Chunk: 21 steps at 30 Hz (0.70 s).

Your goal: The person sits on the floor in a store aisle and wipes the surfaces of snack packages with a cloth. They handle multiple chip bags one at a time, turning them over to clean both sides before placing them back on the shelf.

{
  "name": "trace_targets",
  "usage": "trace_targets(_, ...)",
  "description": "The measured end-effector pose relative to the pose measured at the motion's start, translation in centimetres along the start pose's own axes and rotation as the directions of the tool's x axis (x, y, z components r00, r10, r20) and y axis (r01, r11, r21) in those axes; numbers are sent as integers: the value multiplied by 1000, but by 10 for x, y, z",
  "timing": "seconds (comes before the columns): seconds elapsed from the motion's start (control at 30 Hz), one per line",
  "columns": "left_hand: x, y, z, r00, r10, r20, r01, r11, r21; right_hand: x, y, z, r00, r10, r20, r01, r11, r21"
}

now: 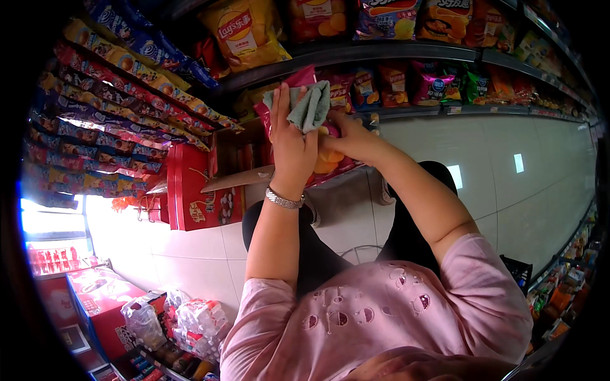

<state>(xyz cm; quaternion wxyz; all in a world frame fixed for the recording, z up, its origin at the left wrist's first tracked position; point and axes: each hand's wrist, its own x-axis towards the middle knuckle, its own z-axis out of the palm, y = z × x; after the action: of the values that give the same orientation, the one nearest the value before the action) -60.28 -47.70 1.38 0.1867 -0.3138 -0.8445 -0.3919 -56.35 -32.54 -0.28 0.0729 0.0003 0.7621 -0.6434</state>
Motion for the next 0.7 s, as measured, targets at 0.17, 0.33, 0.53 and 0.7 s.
trace_targets(0.17,-2,-8,-3,1000,-23,0,23,1000,11,7,5,-7,995,-10,-96,8,1000,-12)
trace_targets(0.33,-10,-13,0,997,31,70,-31,999,8,17,14,-30,968,73,-241,6,950,311)
trace_targets(0.53,-14,-13,1,984,-175,45,180,943,-278,11,-10,-40,962,-3,-275,141,863,486)
trace_targets(0.7,-10,-16,-10,721,-678,141,471,331,-818,3,-21,-47,978,38,-207,85,827,556)
